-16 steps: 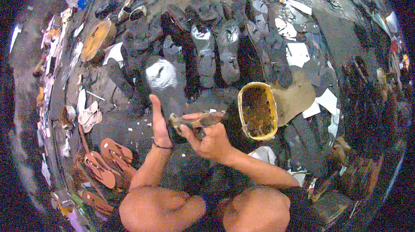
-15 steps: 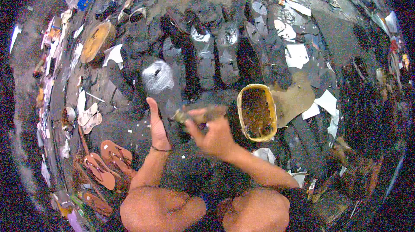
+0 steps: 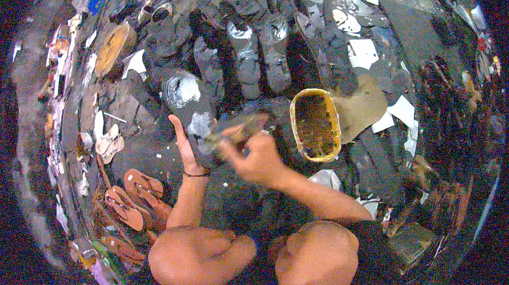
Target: The person applies glue to the soles of black sandals using a brush, dipping the brush into a yellow container and spreading the adhesive across each sole. The person handles multiple sandals one at a time, placing each treated sandal back into a pile.
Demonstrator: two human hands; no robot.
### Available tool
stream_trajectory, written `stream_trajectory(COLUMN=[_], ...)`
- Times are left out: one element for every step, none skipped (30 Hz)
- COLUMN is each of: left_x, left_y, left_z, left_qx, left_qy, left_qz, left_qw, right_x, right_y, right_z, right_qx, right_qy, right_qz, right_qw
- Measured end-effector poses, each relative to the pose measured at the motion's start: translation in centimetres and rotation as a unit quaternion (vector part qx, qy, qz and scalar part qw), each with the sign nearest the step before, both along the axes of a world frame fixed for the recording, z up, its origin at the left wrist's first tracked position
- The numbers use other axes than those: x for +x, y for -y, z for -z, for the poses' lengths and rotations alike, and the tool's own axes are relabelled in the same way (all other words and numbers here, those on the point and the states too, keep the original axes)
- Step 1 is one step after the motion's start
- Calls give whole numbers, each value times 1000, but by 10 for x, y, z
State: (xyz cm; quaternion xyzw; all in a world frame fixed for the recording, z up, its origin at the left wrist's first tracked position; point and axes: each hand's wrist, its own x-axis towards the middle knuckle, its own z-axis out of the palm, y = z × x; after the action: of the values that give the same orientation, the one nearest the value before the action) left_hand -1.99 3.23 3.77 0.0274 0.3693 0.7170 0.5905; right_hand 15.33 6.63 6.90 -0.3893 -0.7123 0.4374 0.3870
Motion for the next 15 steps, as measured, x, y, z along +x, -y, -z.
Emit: stream_trajectory(left_x=[1,2,5,7,10,11,11,12,8,6,2,3,0,0,-1], left_y=[0,1,1,2,3,5,8,9,11,12,13,14,14,15,18], left_z=[-4,-7,-7,-6,-2,3,10,16,22,25,28,27,24,18,9], left_qx=[-16,-19,2,-34,-64,-112,-111,-90,-79,-23,5,-20,28,-11,-88], left_qy=[-3,-11,-37,-38,-83,12,97,83,89,32,-24,-15,-9,17,-55], left_qz=[2,8,-17,-1,48,110,127,82,82,69,27,7,-22,8,11], left_qw=[1000,1000,999,999,993,987,981,989,990,997,999,1000,999,1000,995], right_x=[3,7,5,4,-4,-5,-10,-10,-10,-4,2,6,13,13,17], right_y=[-6,-9,-12,-8,1,9,15,14,14,10,5,6,7,14,24], right_z=[3,10,11,8,-2,-12,-20,-28,-35,-36,-33,-22,-11,-2,9], right_qx=[-61,-94,-125,-121,-155,-91,2,-43,-88,-196,-302,-364,-431,-405,-387], right_qy=[62,34,10,-44,-102,-35,23,4,11,4,38,2,10,73,185], right_qz=[25,68,120,130,17,-72,-182,-161,-190,-88,9,-50,-47,-112,-135], right_qw=[996,993,985,983,982,993,983,986,978,977,953,930,901,904,893])
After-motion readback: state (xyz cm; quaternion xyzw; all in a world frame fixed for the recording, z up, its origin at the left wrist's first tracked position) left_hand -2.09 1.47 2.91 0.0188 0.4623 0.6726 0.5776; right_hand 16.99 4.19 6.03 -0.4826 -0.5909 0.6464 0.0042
